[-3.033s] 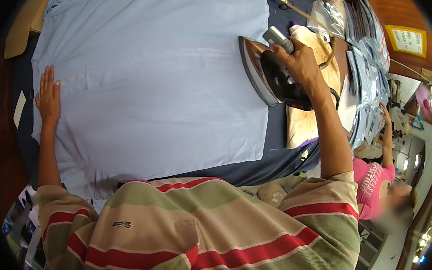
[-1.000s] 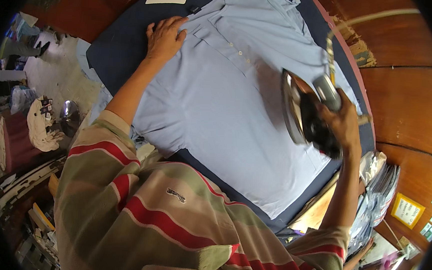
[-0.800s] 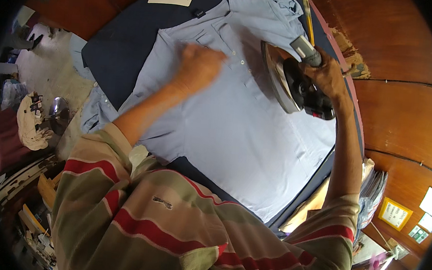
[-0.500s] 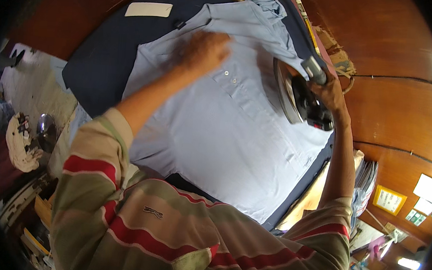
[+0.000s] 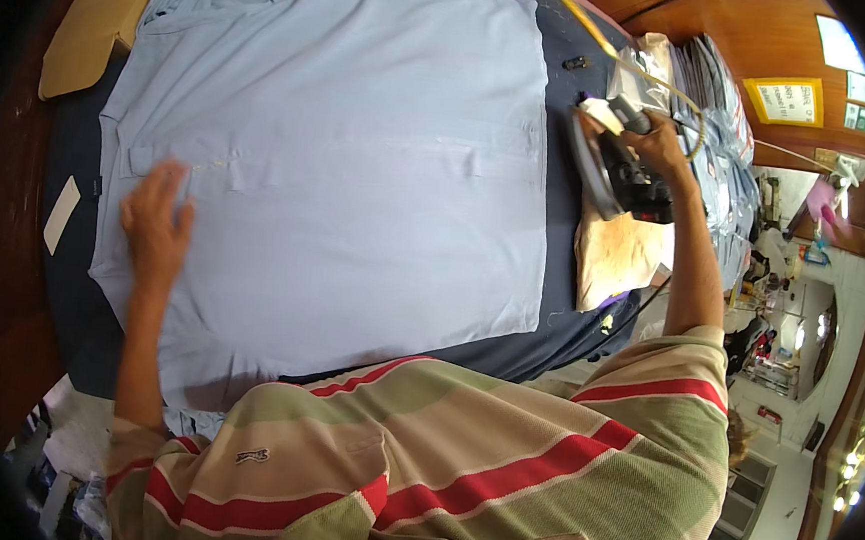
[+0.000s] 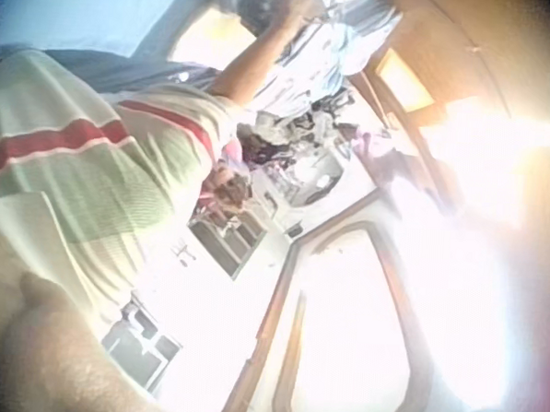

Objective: The person irons a blue collared shirt by hand using a steam iron, smoothing the fabric and pressing the front panels and button placket.

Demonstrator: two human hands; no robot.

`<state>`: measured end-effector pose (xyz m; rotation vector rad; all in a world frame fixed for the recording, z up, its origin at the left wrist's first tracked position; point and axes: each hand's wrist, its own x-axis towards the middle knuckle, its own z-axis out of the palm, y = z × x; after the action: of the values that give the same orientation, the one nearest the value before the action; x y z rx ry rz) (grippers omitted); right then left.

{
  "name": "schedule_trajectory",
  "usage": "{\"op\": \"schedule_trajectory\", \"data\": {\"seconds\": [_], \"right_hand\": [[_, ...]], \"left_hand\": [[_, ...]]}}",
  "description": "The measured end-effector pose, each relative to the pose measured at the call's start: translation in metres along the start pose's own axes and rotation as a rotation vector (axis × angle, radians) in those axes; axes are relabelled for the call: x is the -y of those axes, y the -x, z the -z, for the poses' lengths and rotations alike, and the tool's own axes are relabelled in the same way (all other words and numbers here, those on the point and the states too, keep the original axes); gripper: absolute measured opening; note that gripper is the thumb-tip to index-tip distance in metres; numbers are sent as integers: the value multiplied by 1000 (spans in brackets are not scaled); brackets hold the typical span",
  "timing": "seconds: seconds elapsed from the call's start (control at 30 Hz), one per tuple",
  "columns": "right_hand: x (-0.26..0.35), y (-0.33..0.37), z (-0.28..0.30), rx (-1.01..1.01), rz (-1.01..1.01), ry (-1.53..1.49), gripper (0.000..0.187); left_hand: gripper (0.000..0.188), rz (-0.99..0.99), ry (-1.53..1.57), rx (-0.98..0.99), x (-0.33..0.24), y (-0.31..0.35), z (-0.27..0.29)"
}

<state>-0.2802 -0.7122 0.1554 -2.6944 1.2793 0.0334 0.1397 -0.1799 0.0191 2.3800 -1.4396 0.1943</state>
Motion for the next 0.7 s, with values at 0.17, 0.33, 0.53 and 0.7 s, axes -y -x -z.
{"op": "schedule_trajectory", "data": {"seconds": [0.17,0.33,0.53,0.7], "right_hand": [[-61,-1,0,14,-126,-457,49],[-15,2,-32,-626,-56,486,52],[105,40,-141,-165,-98,-116,42],[95,39,-162,-214,-10,4,29]], "left_hand": [[40,24,17,227,-103,88,26],[40,439,-53,-55,-90,148,48],[47,769,-276,-287,-36,197,41],[53,850,-336,-369,-17,214,30]]}}
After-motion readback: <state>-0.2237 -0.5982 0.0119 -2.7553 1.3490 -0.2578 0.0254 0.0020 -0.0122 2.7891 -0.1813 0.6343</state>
